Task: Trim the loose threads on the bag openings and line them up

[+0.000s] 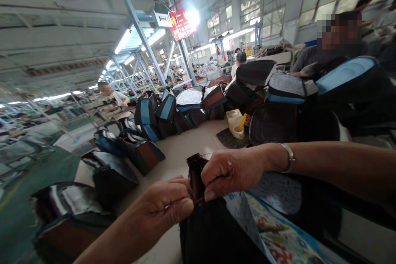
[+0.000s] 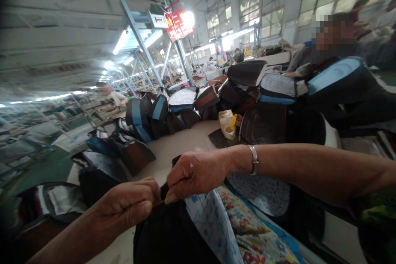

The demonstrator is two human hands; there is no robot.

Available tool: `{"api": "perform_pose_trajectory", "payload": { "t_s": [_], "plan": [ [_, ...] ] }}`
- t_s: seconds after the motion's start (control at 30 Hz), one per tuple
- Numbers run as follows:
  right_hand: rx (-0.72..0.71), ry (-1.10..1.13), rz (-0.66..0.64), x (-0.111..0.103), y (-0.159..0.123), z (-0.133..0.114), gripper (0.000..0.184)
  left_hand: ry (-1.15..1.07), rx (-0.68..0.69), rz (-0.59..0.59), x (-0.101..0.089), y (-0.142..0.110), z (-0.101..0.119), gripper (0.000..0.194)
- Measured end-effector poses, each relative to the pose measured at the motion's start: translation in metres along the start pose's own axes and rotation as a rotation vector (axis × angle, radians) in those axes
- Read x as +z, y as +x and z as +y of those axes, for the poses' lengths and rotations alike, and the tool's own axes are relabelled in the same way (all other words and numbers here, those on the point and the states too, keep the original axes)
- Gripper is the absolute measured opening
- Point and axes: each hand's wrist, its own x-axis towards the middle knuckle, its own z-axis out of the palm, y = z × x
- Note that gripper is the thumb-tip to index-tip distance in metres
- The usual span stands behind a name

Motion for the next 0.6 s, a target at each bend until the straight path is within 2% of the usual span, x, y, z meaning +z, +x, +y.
{"api": "perform_pose_trajectory", "payload": {
  "t_s": [0.13, 0.27, 0.43, 0.5, 0.6],
  "plan": [
    [0.100, 0.042, -0.031, -0.010, -0.009, 0.005, 0.042, -0.081, 0.000, 0.029, 0.003, -0.001, -0.005, 0.045],
    [0.090, -0.032, -0.075, -0.013, -0.014, 0.010, 0.033, -0.059, -0.011, 0.047, 0.004, -0.005, -0.009, 0.047],
    [0.057, -0.132, 0.056, -0.007, -0.016, 0.013, 0.036, 0.059, -0.042, 0.088, 0.000, -0.004, -0.012, 0.049],
    [0.091, -0.132, 0.059, -0.015, -0.018, 0.014, 0.040, 0.083, -0.044, 0.131, -0.005, -0.002, -0.015, 0.047],
    [0.198, -0.265, 0.030, -0.034, -0.024, 0.028, 0.048, 0.075, -0.070, 0.207, -0.020, -0.002, -0.022, 0.042]
  ]
}}
